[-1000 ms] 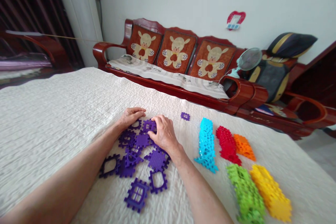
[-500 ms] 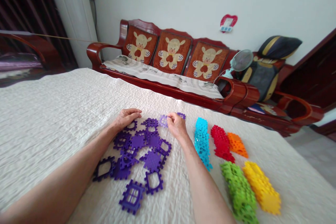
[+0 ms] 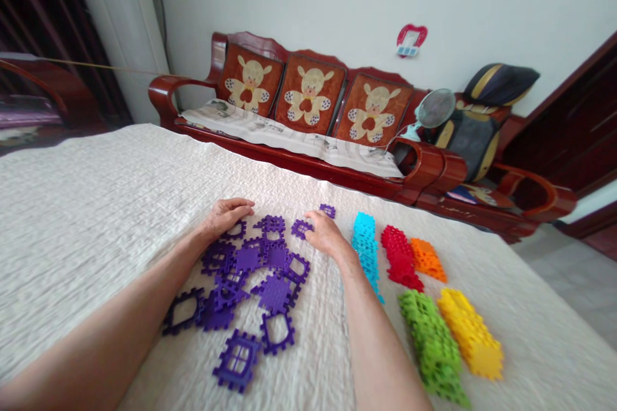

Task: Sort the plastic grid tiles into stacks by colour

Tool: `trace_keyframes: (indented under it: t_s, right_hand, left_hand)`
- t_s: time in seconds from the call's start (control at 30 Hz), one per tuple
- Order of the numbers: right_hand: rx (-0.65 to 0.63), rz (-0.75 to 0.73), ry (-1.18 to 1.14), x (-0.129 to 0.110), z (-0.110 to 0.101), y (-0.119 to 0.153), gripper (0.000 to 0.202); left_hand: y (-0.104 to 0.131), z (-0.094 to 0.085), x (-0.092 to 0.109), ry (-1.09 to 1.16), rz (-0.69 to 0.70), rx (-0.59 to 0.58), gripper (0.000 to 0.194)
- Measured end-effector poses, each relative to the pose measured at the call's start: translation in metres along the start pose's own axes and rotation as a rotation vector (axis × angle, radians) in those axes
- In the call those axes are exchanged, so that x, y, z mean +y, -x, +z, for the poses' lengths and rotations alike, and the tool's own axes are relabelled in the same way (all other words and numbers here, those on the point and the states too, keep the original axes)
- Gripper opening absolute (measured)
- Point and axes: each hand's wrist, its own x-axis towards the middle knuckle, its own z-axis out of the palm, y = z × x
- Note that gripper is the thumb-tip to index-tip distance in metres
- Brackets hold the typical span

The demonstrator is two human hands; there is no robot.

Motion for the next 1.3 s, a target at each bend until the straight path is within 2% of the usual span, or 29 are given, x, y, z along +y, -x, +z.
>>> trace_keyframes:
  t_s: [0.1,0.27,0.33,0.47,0.6,0.67,0.77,0.87,0.97,1.13,1.3]
  right_hand:
    - [-0.079,-0.111,0.025,-0.008,0.003,0.004,0.050]
    - [-0.048,0.031,0.118,-0.019,0.005,0.010,0.037]
    - [-0.065,0.059,0.128,-0.019,0.002,0.012,0.040]
    - [-0.135,-0.074,0.084,-0.017,-0.006,0.013,0.057]
    - [-0.185,-0.122,0.119,-0.019,-0.008,0.015,0.052]
    - [-0.173,-0.061,0.160,-0.021,-0.007,0.015,0.050]
    - [-0.074,0.134,0.209,-0.019,-0.008,0.009,0.050]
    - [0.027,0.256,0.268,-0.010,-0.016,-0.009,0.049]
    - [0.069,0.275,0.334,0.007,-0.026,-0.033,0.044]
    - [-0.002,0.243,0.355,0.034,-0.034,-0.056,0.034]
    - [-0.079,0.178,0.344,0.049,-0.032,-0.062,0.051]
  left_hand:
    - [-0.002,0.000,-0.003,-0.032,-0.003,-0.011,0.038]
    - [-0.005,0.000,-0.005,-0.027,-0.006,-0.019,0.040]
    - [-0.005,0.000,-0.006,-0.010,-0.014,-0.021,0.041]
    - [-0.007,0.001,-0.010,-0.027,-0.015,-0.018,0.040]
    - [-0.007,0.001,-0.011,-0.021,0.007,-0.020,0.036]
    - [-0.006,0.001,-0.010,-0.024,0.013,-0.020,0.036]
    - [-0.006,0.000,-0.011,-0.036,0.027,-0.026,0.035]
    - [-0.008,0.001,-0.012,-0.051,0.014,-0.035,0.037]
    - [-0.009,0.002,-0.012,-0.060,-0.005,-0.029,0.038]
    - [-0.009,0.002,-0.011,-0.047,0.008,-0.028,0.037]
    - [-0.010,0.001,-0.014,-0.026,0.048,-0.048,0.036]
